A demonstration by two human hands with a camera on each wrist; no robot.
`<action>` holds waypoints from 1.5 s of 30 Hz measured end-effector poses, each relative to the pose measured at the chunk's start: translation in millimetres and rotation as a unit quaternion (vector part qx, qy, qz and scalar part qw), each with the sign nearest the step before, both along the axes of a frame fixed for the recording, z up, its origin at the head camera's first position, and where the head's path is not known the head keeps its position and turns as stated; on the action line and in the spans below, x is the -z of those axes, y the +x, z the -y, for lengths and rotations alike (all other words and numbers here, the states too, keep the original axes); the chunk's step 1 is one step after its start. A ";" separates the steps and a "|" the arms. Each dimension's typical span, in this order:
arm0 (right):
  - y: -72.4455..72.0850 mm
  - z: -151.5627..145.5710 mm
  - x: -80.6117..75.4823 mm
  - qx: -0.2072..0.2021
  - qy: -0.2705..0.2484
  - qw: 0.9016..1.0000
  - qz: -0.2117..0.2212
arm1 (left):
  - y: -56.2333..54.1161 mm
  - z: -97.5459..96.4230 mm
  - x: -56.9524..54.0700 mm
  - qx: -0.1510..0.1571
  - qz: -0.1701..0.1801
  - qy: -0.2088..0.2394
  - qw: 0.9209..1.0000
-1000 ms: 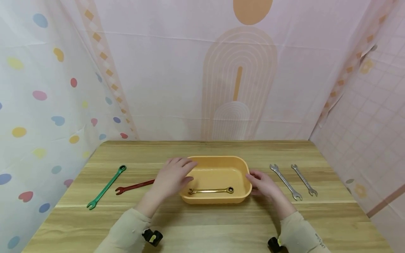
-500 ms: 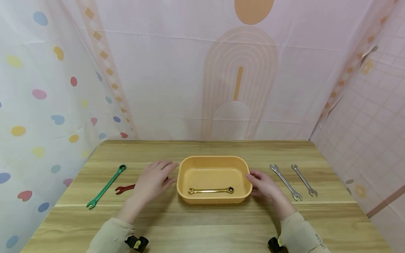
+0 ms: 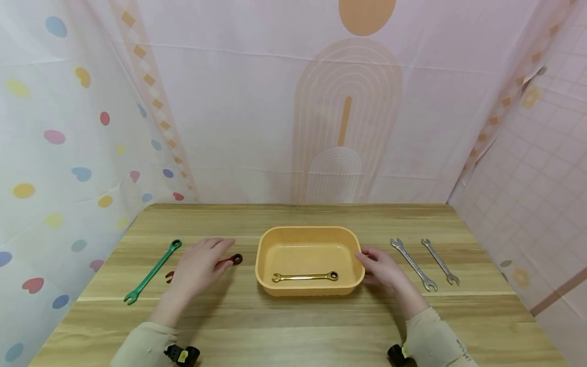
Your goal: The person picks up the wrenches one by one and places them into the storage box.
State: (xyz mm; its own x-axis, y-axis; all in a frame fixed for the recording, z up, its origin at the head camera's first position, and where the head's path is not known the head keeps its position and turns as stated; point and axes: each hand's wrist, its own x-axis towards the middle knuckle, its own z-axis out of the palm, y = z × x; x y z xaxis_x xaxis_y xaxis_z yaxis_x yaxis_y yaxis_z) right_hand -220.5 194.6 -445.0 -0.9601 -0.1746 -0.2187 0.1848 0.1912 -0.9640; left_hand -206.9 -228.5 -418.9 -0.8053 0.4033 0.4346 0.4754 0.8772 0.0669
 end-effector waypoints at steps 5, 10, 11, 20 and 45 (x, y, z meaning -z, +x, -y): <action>-0.2 -0.6 0.2 -0.001 -0.002 1.000 -0.001 | 0.4 9.0 1.1 -0.017 0.013 -0.008 1.000; -1.1 -1.1 0.5 0.007 0.001 1.000 0.002 | -1.6 18.0 3.6 -0.023 0.019 -0.015 0.999; -1.6 -1.1 0.9 0.009 0.000 1.000 0.002 | -2.1 19.7 3.9 -0.022 0.019 -0.016 0.999; -2.4 -0.5 2.1 0.013 -0.006 1.000 0.007 | -5.4 33.5 7.9 -0.022 0.080 -0.005 0.997; -2.9 -1.6 1.2 0.009 -0.005 1.000 0.012 | -13.4 51.2 12.4 -0.030 0.189 0.011 0.981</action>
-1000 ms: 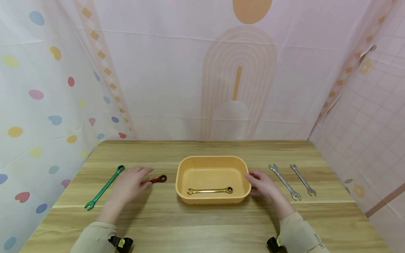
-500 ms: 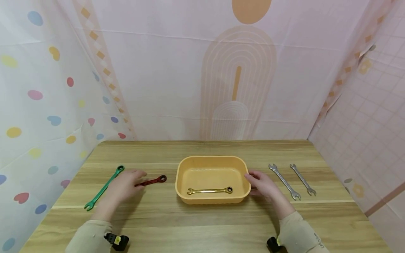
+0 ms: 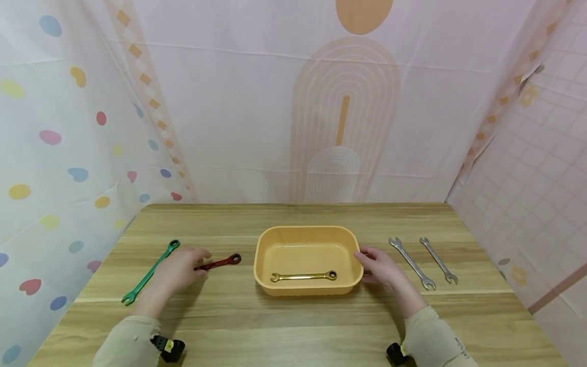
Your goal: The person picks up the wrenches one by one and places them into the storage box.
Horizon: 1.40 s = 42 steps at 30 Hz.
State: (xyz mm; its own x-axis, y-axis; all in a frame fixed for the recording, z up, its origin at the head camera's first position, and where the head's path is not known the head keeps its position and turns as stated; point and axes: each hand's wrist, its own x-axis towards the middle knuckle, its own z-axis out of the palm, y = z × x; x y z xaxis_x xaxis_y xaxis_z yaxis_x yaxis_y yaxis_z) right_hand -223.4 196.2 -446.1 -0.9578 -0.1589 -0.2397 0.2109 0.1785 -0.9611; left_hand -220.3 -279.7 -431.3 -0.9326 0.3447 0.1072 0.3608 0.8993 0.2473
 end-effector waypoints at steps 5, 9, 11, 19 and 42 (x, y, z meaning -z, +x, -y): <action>0.2 -0.4 -0.4 -0.002 -0.003 1.000 -0.002 | -2.5 -0.3 -2.0 -0.001 0.014 -0.006 1.000; 0.4 -0.3 -0.2 -0.004 -0.003 1.000 -0.003 | -3.9 -0.5 -2.4 -0.002 0.023 -0.008 1.000; 0.5 0.2 -0.2 -0.003 -0.004 1.000 -0.002 | -4.4 -0.9 -2.1 -0.003 0.025 -0.009 1.000; 1.3 1.5 -1.2 -0.011 0.000 1.000 -0.003 | -10.4 -3.4 0.6 0.015 0.008 -0.025 1.000; 1.3 1.8 -0.1 0.002 -0.003 1.000 -0.001 | -20.4 -3.7 13.1 0.006 -0.002 -0.026 1.000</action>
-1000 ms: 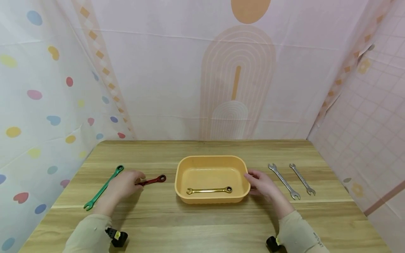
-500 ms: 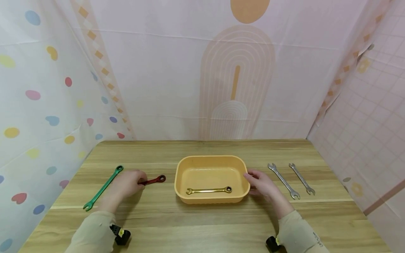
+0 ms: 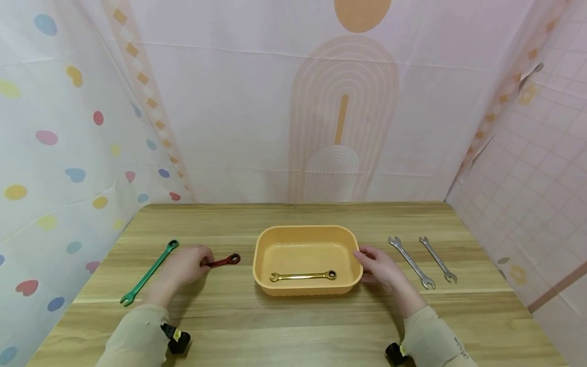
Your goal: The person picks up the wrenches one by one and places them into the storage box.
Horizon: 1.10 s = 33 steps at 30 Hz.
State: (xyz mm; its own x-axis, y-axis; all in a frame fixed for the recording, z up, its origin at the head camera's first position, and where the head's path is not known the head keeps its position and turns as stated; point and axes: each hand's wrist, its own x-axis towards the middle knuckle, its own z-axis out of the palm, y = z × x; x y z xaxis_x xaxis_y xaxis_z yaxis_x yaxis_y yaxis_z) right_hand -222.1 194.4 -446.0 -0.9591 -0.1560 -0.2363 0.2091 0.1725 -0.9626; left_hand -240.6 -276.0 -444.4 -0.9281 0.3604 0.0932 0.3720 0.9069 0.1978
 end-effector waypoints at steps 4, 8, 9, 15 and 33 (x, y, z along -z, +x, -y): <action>0.2 0.1 -0.1 0.001 -0.001 1.000 0.000 | 0.0 -0.4 1.1 0.009 0.002 -0.002 1.000; -0.5 0.0 1.0 0.004 -0.003 1.000 0.002 | 0.4 -1.5 0.0 0.013 0.009 -0.002 1.000; -0.7 0.0 1.2 0.005 -0.004 1.000 0.002 | 0.2 -1.7 -0.5 0.013 0.010 -0.002 1.000; -1.1 -0.4 2.1 0.007 -0.002 1.000 0.000 | -0.6 -3.4 -3.6 0.007 0.029 -0.007 1.000; 0.5 -0.8 0.2 -0.006 -0.009 1.000 -0.016 | -5.2 -3.5 1.4 0.003 0.064 -0.018 0.998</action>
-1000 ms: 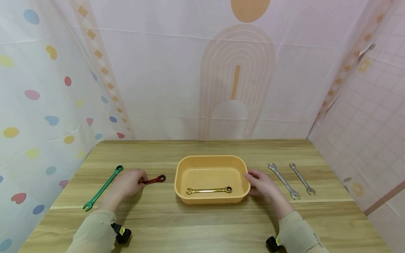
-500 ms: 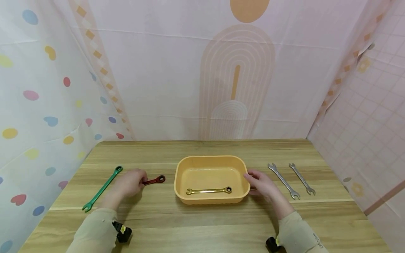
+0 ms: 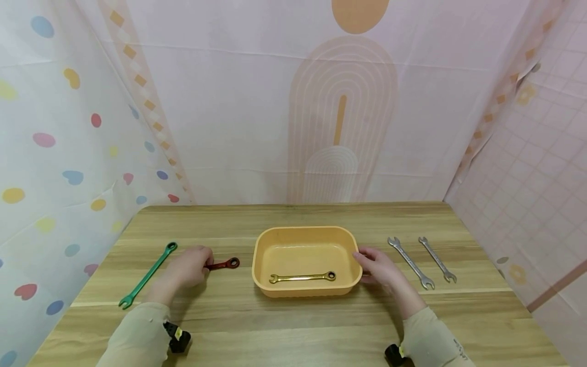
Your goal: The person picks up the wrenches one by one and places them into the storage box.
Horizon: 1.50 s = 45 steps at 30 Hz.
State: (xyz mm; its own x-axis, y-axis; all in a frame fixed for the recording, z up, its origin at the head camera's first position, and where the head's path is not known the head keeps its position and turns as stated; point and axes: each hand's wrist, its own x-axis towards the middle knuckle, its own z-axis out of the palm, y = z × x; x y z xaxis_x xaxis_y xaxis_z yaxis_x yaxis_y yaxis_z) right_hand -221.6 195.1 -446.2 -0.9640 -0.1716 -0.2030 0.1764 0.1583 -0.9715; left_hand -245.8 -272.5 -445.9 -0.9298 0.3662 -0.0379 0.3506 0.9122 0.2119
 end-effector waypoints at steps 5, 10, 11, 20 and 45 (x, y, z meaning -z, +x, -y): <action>1.1 0.4 -0.2 -0.006 -0.001 1.000 -0.001 | 0.9 0.0 0.8 -0.002 0.001 -0.002 1.000; 1.8 0.8 -1.2 -0.008 0.002 1.000 -0.001 | 2.3 0.1 -0.1 -0.001 0.003 -0.004 1.000; 1.8 0.8 -1.4 -0.008 0.003 1.000 -0.001 | 2.6 0.1 -0.2 -0.001 0.002 -0.004 1.000; 0.7 0.6 -0.1 0.001 0.011 1.000 0.000 | 5.0 -1.4 -2.2 0.006 -0.007 -0.009 1.000; 0.8 0.4 0.9 0.005 0.006 1.000 0.007 | 7.5 1.6 3.4 0.007 -0.051 -0.009 0.999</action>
